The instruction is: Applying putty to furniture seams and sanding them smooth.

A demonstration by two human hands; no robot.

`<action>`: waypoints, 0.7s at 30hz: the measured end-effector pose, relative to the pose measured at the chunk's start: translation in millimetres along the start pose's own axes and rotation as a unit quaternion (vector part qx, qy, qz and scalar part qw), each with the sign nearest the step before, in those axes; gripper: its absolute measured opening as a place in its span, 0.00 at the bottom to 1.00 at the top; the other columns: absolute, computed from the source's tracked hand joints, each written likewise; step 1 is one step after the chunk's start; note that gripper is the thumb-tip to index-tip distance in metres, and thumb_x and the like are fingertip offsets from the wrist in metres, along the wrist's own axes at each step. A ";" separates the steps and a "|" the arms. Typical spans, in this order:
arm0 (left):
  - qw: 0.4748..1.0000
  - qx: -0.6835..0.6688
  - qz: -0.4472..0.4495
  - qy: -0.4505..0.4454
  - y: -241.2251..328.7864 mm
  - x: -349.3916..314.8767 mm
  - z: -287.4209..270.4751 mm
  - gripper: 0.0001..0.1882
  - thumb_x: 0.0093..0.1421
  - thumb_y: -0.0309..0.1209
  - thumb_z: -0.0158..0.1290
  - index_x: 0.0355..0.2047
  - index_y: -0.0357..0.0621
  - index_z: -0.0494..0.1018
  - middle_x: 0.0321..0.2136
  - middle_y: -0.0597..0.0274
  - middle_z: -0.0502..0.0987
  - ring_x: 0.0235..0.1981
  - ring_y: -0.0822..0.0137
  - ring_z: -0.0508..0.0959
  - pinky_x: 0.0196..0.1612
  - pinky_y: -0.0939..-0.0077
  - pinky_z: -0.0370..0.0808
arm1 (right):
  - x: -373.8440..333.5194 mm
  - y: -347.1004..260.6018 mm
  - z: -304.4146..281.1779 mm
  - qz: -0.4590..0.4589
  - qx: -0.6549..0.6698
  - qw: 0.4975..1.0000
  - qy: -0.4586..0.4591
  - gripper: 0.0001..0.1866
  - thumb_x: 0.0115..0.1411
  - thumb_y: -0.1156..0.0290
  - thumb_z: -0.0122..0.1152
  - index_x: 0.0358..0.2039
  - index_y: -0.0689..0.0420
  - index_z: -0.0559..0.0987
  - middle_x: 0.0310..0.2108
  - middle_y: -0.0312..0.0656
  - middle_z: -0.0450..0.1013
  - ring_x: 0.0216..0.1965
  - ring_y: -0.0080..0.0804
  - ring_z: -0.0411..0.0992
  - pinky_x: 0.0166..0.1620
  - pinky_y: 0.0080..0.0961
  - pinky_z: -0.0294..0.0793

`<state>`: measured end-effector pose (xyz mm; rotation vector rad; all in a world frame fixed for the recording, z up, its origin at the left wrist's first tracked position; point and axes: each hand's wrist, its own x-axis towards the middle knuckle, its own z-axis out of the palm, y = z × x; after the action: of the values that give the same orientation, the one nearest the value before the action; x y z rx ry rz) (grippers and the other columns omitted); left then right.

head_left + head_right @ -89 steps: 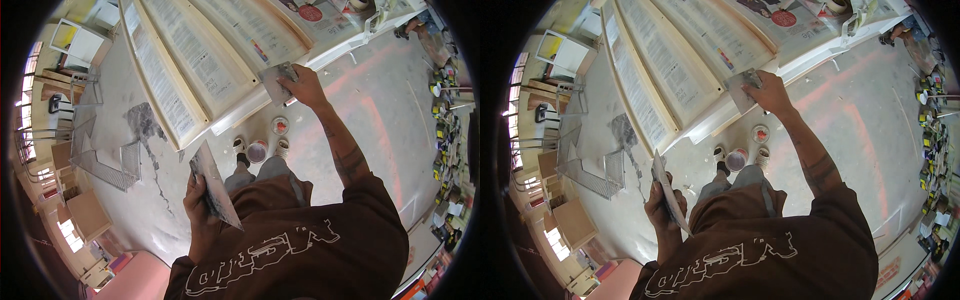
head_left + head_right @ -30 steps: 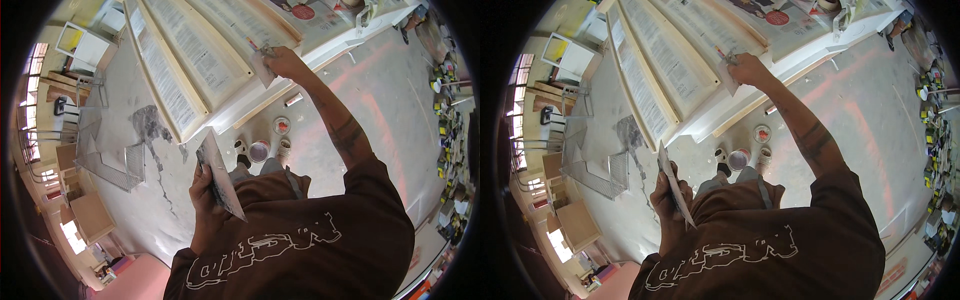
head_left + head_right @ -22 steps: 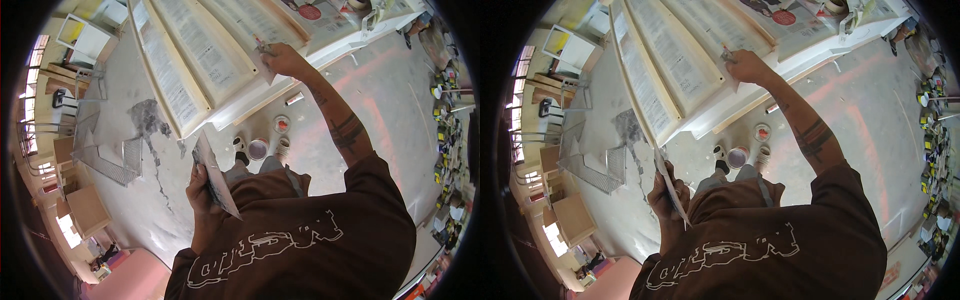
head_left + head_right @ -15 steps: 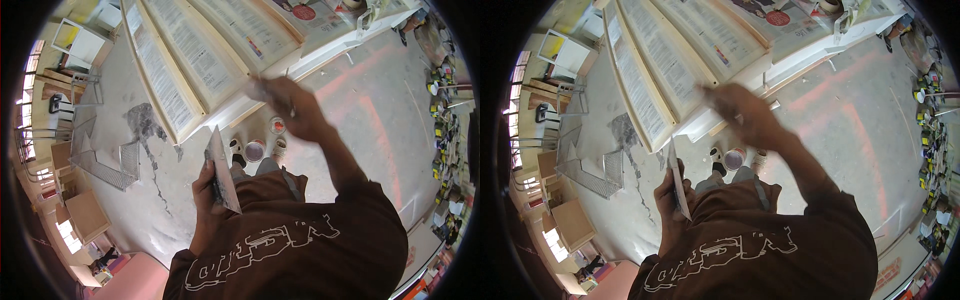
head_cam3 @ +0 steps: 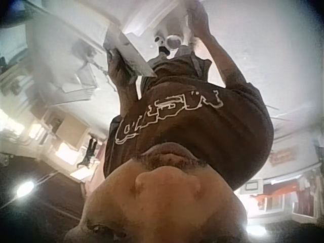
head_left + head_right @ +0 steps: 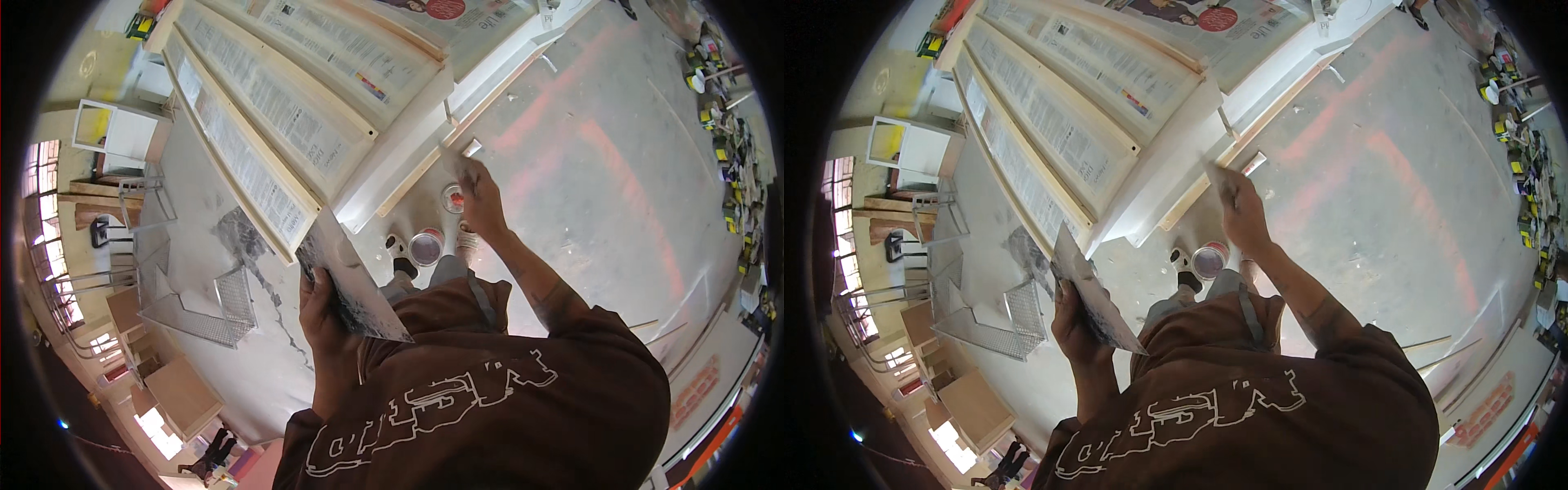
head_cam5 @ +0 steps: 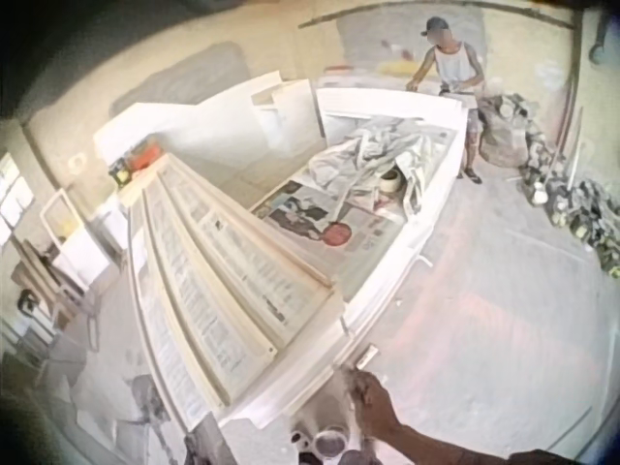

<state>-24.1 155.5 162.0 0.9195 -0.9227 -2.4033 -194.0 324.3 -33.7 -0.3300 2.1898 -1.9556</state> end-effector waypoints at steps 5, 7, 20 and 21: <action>0.994 -0.062 -0.068 -0.062 -5.3 -0.1 -15.4 0.20 0.73 0.37 0.39 0.58 0.37 0.63 0.46 0.50 0.75 0.32 0.59 0.82 0.30 0.62 0.85 | 66.4 14.5 26.1 0.063 0.100 0.982 0.149 0.18 0.72 0.66 0.46 0.54 0.66 0.72 0.37 0.45 0.75 0.41 0.28 0.71 0.47 0.27 0.70; 0.991 -0.086 -0.099 -0.038 -8.4 -3.3 -17.6 0.20 0.73 0.37 0.37 0.60 0.39 0.63 0.51 0.49 0.73 0.31 0.58 0.81 0.24 0.64 0.82 | 92.5 24.1 42.4 0.030 0.137 0.968 0.207 0.19 0.72 0.67 0.46 0.56 0.68 0.70 0.43 0.50 0.75 0.45 0.36 0.72 0.50 0.31 0.70; 0.984 -0.124 -0.072 -0.105 11.1 -8.5 -68.2 0.21 0.74 0.38 0.35 0.62 0.44 0.64 0.58 0.54 0.72 0.32 0.56 0.81 0.19 0.70 0.74 | 101.8 17.6 114.7 -0.036 0.054 0.956 0.287 0.21 0.66 0.77 0.52 0.59 0.64 0.69 0.51 0.53 0.73 0.46 0.46 0.74 0.52 0.36 0.72; 0.986 -0.113 -0.067 -0.104 12.5 -8.1 -69.8 0.22 0.74 0.38 0.35 0.62 0.43 0.63 0.58 0.54 0.72 0.32 0.56 0.81 0.19 0.69 0.74 | 106.9 16.4 113.3 -0.042 0.046 0.951 0.302 0.21 0.65 0.78 0.53 0.59 0.64 0.69 0.50 0.52 0.73 0.45 0.45 0.74 0.51 0.36 0.73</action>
<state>32.1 120.9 134.8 0.6761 -0.6566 -2.6903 -264.8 187.5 -61.9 0.2324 2.4331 -2.4420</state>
